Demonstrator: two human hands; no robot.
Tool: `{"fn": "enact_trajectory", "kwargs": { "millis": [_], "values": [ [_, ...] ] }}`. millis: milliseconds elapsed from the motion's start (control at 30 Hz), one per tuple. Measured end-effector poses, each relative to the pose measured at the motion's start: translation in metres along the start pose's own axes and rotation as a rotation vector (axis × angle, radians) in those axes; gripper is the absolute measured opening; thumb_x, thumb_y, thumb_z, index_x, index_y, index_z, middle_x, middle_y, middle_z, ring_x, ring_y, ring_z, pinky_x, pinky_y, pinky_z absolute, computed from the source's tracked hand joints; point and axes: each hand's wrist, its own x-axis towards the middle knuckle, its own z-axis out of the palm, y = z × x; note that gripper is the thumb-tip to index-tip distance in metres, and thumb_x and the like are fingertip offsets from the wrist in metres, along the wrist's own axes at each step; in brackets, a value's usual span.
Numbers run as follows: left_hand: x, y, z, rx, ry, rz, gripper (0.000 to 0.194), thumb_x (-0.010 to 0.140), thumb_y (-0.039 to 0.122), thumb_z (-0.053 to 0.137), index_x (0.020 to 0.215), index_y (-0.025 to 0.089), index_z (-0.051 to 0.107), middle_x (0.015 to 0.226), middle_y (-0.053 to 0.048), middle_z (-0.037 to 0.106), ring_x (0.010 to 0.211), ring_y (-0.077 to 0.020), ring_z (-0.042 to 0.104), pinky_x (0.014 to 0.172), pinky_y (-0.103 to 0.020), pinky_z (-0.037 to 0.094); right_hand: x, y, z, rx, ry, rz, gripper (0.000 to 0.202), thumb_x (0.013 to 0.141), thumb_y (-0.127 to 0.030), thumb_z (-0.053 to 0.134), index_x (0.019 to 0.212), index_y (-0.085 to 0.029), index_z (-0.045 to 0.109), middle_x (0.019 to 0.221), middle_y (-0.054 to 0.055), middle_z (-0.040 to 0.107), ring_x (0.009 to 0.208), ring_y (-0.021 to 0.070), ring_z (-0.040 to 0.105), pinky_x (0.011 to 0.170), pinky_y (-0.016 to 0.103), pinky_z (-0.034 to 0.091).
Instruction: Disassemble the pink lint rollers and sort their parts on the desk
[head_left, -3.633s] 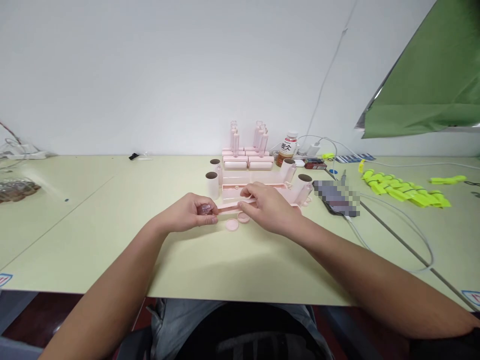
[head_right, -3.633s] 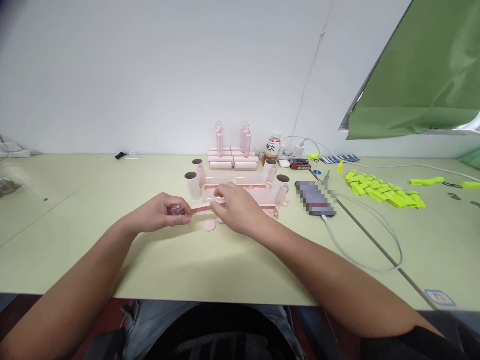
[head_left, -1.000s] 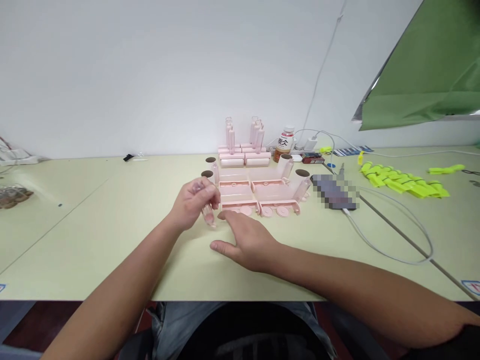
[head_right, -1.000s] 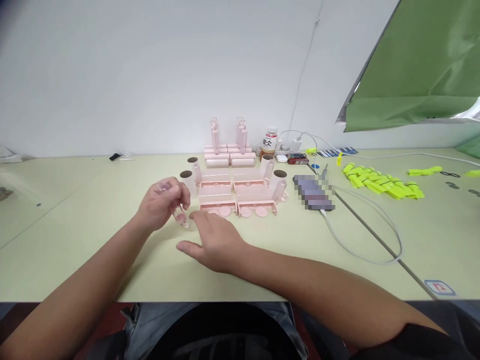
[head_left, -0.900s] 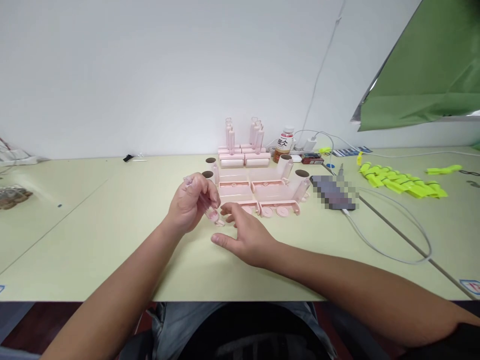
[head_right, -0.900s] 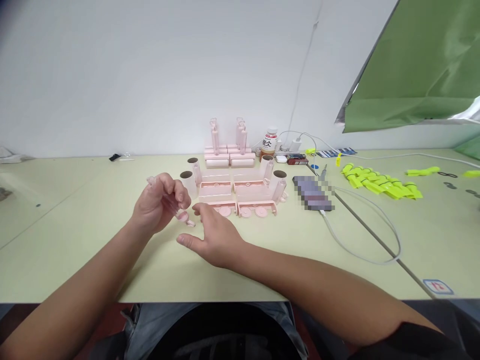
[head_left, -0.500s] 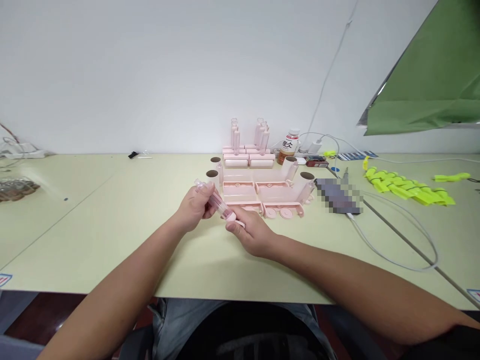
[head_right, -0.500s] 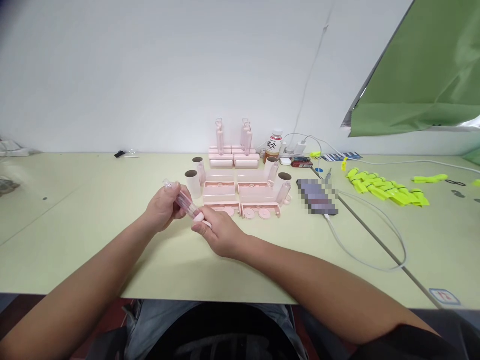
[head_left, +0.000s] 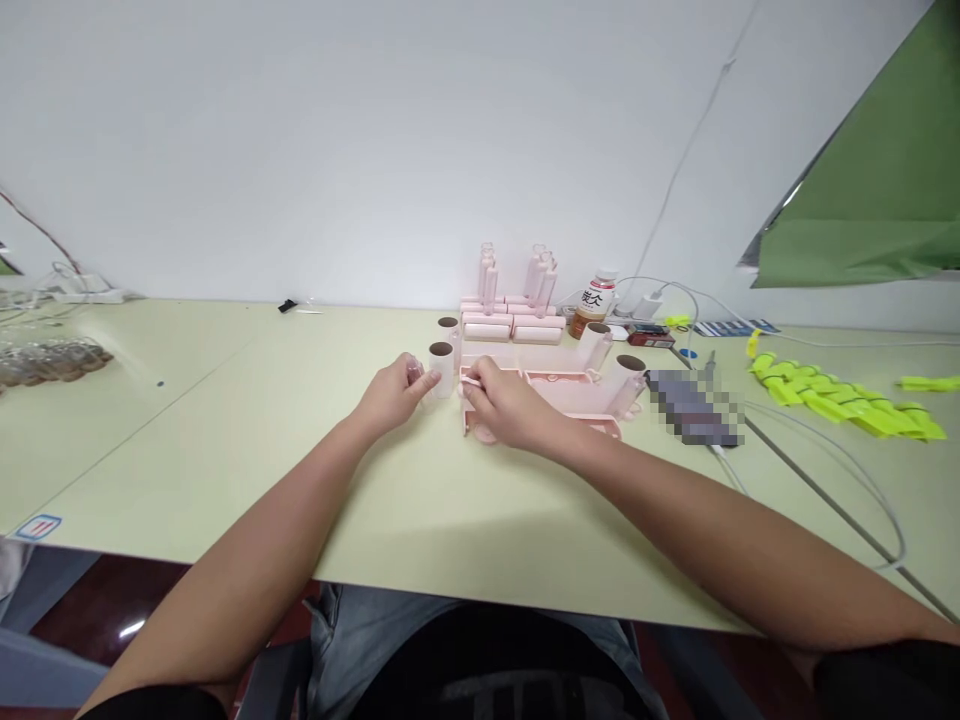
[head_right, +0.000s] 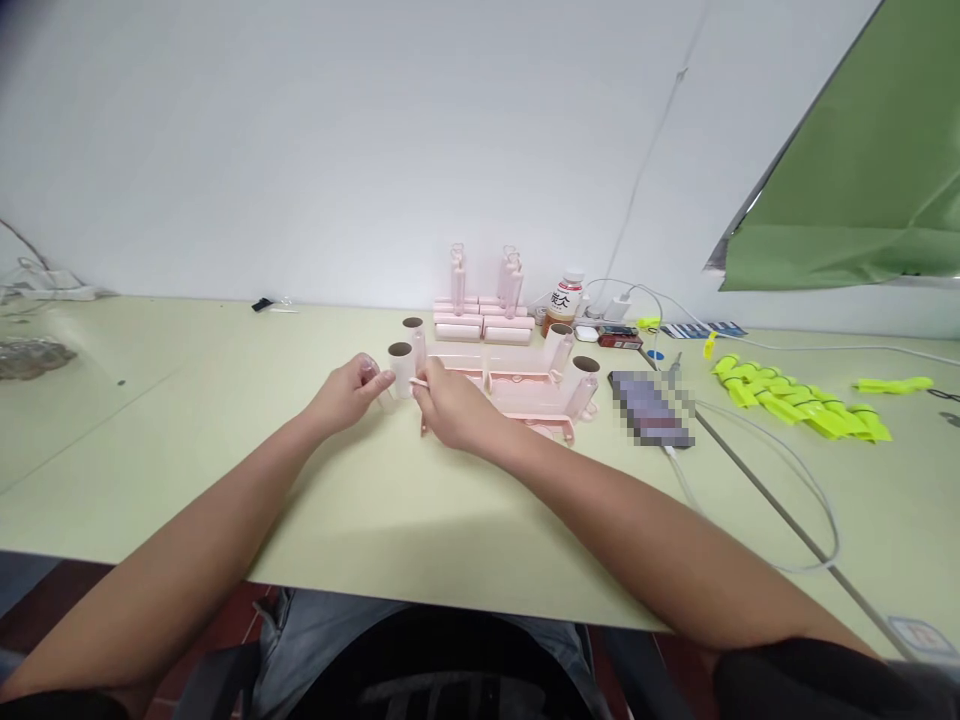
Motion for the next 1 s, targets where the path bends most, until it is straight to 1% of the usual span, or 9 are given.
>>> {"fn": "enact_trajectory", "kwargs": {
  "millis": [67,133,300,400,500,600,833,900,1000],
  "values": [
    [0.000,0.001,0.004,0.040,-0.061,-0.009,0.037,0.084,0.058,0.053,0.078,0.022,0.046,0.071,0.000,0.059,0.064,-0.0169,0.052,0.058,-0.028,0.036,0.016,0.001,0.001,-0.117,0.015,-0.013,0.016,0.096,-0.027,0.042,0.095,-0.018,0.056,0.084,0.007,0.067,0.076,0.0204,0.058,0.062,0.028,0.034],
    [-0.001,0.003,0.005,0.040,-0.082,-0.006,0.037,0.082,0.057,0.056,0.078,0.022,0.046,0.070,0.000,0.059,0.064,-0.0179,0.053,0.058,-0.028,0.035,0.028,0.001,0.006,-0.194,0.020,-0.015,0.019,0.095,-0.027,0.044,0.087,-0.018,0.058,0.083,0.007,0.067,0.076,0.0204,0.057,0.063,0.029,0.032],
    [0.000,-0.002,0.006,0.026,-0.105,0.009,0.033,0.076,0.050,0.064,0.077,0.022,0.045,0.070,0.001,0.056,0.062,-0.0168,0.050,0.056,-0.028,0.034,0.040,0.001,0.024,-0.319,0.010,0.014,0.024,0.092,-0.029,0.051,0.074,-0.018,0.064,0.078,0.010,0.067,0.088,0.0269,0.054,0.075,0.036,0.033],
    [0.001,-0.006,0.007,0.008,-0.149,0.023,0.026,0.072,0.039,0.066,0.076,0.021,0.048,0.072,0.001,0.054,0.064,-0.0159,0.050,0.058,-0.028,0.036,0.041,0.003,0.032,-0.335,-0.006,0.042,0.025,0.092,-0.030,0.052,0.076,-0.019,0.067,0.080,0.011,0.067,0.094,0.0298,0.051,0.080,0.040,0.032],
    [0.001,-0.008,0.008,-0.020,-0.182,0.001,0.021,0.071,0.034,0.066,0.079,0.021,0.050,0.074,0.001,0.055,0.066,-0.0161,0.052,0.060,-0.028,0.038,0.038,0.005,0.037,-0.364,-0.002,0.041,0.025,0.090,-0.032,0.055,0.078,-0.018,0.072,0.092,0.014,0.066,0.099,0.0321,0.047,0.083,0.044,0.032],
    [0.001,-0.009,0.008,-0.036,-0.197,-0.014,0.022,0.070,0.033,0.066,0.080,0.021,0.050,0.076,0.001,0.057,0.067,-0.0163,0.053,0.061,-0.028,0.040,0.036,0.006,0.041,-0.401,0.016,0.021,0.023,0.089,-0.031,0.057,0.082,-0.018,0.074,0.105,0.016,0.062,0.103,0.0336,0.044,0.085,0.046,0.031],
    [-0.001,-0.014,0.011,-0.008,-0.217,0.009,0.023,0.071,0.034,0.066,0.082,0.022,0.049,0.076,0.001,0.060,0.068,-0.0179,0.056,0.060,-0.029,0.041,0.036,0.007,0.044,-0.413,-0.028,0.026,0.025,0.089,-0.034,0.055,0.097,-0.016,0.072,0.113,0.016,0.060,0.108,0.0340,0.045,0.089,0.046,0.033],
    [-0.002,-0.014,0.011,0.004,-0.223,0.000,0.025,0.071,0.033,0.067,0.084,0.023,0.048,0.077,0.001,0.061,0.068,-0.0184,0.058,0.061,-0.029,0.041,0.033,0.007,0.043,-0.380,0.001,0.014,0.026,0.089,-0.033,0.056,0.101,-0.017,0.071,0.117,0.015,0.059,0.111,0.0333,0.045,0.092,0.046,0.032],
    [-0.004,-0.013,0.011,0.020,-0.221,-0.007,0.028,0.071,0.031,0.067,0.088,0.023,0.046,0.077,0.001,0.062,0.069,-0.0187,0.059,0.062,-0.029,0.042,0.019,0.007,0.038,-0.312,0.095,-0.035,0.027,0.089,-0.032,0.055,0.107,-0.018,0.070,0.124,0.014,0.058,0.115,0.0318,0.045,0.098,0.046,0.030]
  ]
}}
